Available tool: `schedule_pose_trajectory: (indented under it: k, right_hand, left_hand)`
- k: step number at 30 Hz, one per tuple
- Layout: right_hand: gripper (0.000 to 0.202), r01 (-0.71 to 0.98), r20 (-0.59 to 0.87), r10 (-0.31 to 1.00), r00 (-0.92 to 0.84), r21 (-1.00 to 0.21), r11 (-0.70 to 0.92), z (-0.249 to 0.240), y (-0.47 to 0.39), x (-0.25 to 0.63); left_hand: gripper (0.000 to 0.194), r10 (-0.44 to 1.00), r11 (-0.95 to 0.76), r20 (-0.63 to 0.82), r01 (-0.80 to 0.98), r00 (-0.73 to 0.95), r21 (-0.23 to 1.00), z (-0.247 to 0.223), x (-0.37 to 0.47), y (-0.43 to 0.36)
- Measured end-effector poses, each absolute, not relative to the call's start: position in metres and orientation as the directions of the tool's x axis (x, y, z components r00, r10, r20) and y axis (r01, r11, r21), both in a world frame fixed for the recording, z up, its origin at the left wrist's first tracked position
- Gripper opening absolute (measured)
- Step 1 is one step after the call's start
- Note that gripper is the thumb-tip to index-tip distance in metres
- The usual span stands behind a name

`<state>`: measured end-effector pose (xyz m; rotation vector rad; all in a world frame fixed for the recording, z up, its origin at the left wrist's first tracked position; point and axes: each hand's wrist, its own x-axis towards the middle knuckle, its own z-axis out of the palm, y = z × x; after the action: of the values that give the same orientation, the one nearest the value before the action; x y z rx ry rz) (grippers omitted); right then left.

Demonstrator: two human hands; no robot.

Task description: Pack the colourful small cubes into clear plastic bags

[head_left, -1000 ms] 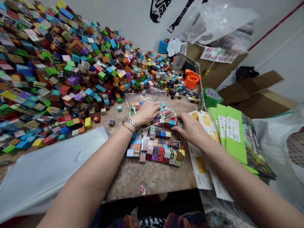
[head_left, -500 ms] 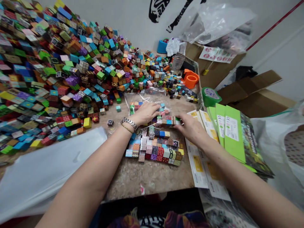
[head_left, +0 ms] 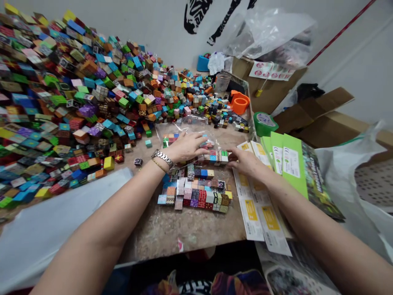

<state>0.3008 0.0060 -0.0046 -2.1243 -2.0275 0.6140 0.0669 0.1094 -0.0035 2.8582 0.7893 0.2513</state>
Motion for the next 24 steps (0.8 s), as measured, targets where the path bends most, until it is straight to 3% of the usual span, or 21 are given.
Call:
schedule_pose_trajectory:
  k: [7,13,24]
  right_hand:
    - [0.023,0.949,-0.174,0.985,0.009,-0.31,-0.064,0.0,0.01,0.301]
    - [0.025,0.979,-0.15,0.988,0.038,-0.19,-0.067,-0.002,0.013,0.295]
    - [0.03,0.978,-0.176,0.984,0.036,-0.195,-0.071,0.007,0.013,0.292]
  left_hand:
    - [0.051,0.449,-0.883,0.006,0.443,0.893,0.152,0.022,0.096,0.081]
    - [0.053,0.509,-0.856,-0.041,0.511,0.86,0.081,0.019,0.12,0.063]
    - [0.045,0.584,-0.81,-0.011,0.584,0.812,0.055,0.005,0.131,0.063]
